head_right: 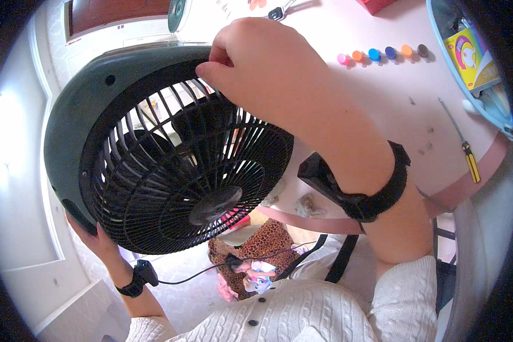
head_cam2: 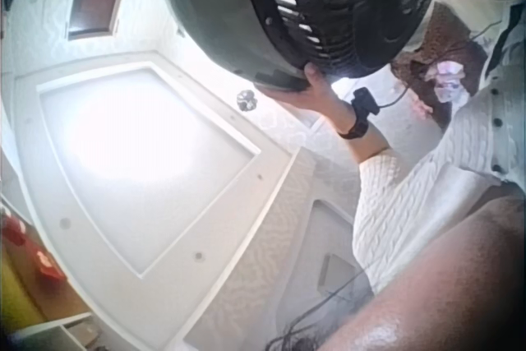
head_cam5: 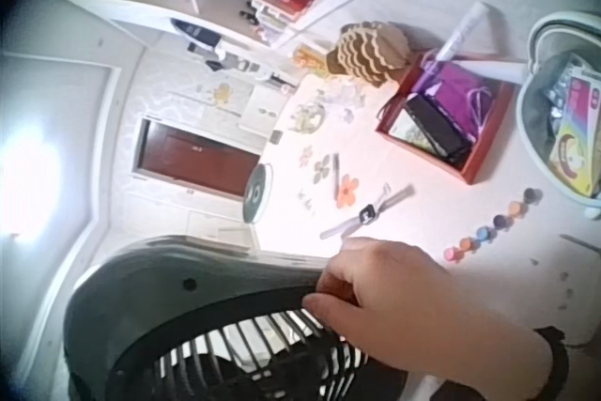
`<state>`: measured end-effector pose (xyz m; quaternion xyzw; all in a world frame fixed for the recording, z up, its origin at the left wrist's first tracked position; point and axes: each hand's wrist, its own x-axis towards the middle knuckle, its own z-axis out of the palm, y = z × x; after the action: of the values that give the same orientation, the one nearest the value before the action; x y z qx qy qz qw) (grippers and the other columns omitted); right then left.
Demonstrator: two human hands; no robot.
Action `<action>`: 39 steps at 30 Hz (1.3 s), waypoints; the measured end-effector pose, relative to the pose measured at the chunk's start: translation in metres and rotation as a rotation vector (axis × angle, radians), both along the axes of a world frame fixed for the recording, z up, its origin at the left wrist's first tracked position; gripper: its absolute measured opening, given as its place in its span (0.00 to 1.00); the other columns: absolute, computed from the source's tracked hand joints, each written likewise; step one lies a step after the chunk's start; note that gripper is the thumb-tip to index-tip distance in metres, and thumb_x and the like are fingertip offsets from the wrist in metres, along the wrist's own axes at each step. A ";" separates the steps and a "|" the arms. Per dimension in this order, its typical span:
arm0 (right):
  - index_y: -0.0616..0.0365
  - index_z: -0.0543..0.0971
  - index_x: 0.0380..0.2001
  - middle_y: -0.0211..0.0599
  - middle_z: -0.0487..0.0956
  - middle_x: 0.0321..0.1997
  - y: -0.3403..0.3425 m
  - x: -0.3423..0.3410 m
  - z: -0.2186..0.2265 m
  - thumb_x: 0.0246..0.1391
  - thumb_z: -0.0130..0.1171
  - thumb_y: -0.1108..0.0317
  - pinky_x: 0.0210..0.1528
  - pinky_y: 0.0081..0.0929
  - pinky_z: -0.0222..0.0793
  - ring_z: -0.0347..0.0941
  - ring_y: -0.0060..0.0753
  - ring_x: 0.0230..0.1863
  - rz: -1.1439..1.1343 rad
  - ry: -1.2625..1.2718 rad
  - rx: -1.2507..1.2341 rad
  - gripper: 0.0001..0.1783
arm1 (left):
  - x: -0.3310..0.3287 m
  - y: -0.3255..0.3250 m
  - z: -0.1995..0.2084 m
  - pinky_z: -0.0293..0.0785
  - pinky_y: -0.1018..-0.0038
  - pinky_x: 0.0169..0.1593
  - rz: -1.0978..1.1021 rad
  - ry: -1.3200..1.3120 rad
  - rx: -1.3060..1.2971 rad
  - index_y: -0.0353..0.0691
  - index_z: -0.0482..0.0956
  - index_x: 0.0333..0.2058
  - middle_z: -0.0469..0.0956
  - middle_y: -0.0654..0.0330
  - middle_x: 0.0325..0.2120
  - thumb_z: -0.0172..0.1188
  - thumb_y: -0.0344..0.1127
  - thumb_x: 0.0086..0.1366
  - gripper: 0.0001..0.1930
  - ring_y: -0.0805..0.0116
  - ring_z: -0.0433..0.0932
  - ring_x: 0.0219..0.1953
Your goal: The person holds a green portable fan and uses a yellow-handled screwdriver to tighten screws on the fan's front grille. The person rotates the fan to access different screw locations and continues tightening them.
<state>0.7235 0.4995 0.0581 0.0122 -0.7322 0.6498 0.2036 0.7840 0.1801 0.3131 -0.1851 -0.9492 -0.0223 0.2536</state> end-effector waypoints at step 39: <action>0.62 0.78 0.29 0.43 0.74 0.24 -0.015 -0.008 -0.010 0.56 0.58 0.61 0.30 0.33 0.66 0.70 0.38 0.24 -0.210 0.133 0.097 0.14 | -0.002 0.003 0.000 0.57 0.64 0.66 0.017 0.007 -0.022 0.31 0.53 0.67 0.60 0.47 0.63 0.69 0.65 0.51 0.57 0.56 0.61 0.64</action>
<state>0.7158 0.4845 0.0481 -0.0116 -0.7448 0.5865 0.3180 0.7818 0.1834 0.3135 -0.1797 -0.9500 -0.0091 0.2552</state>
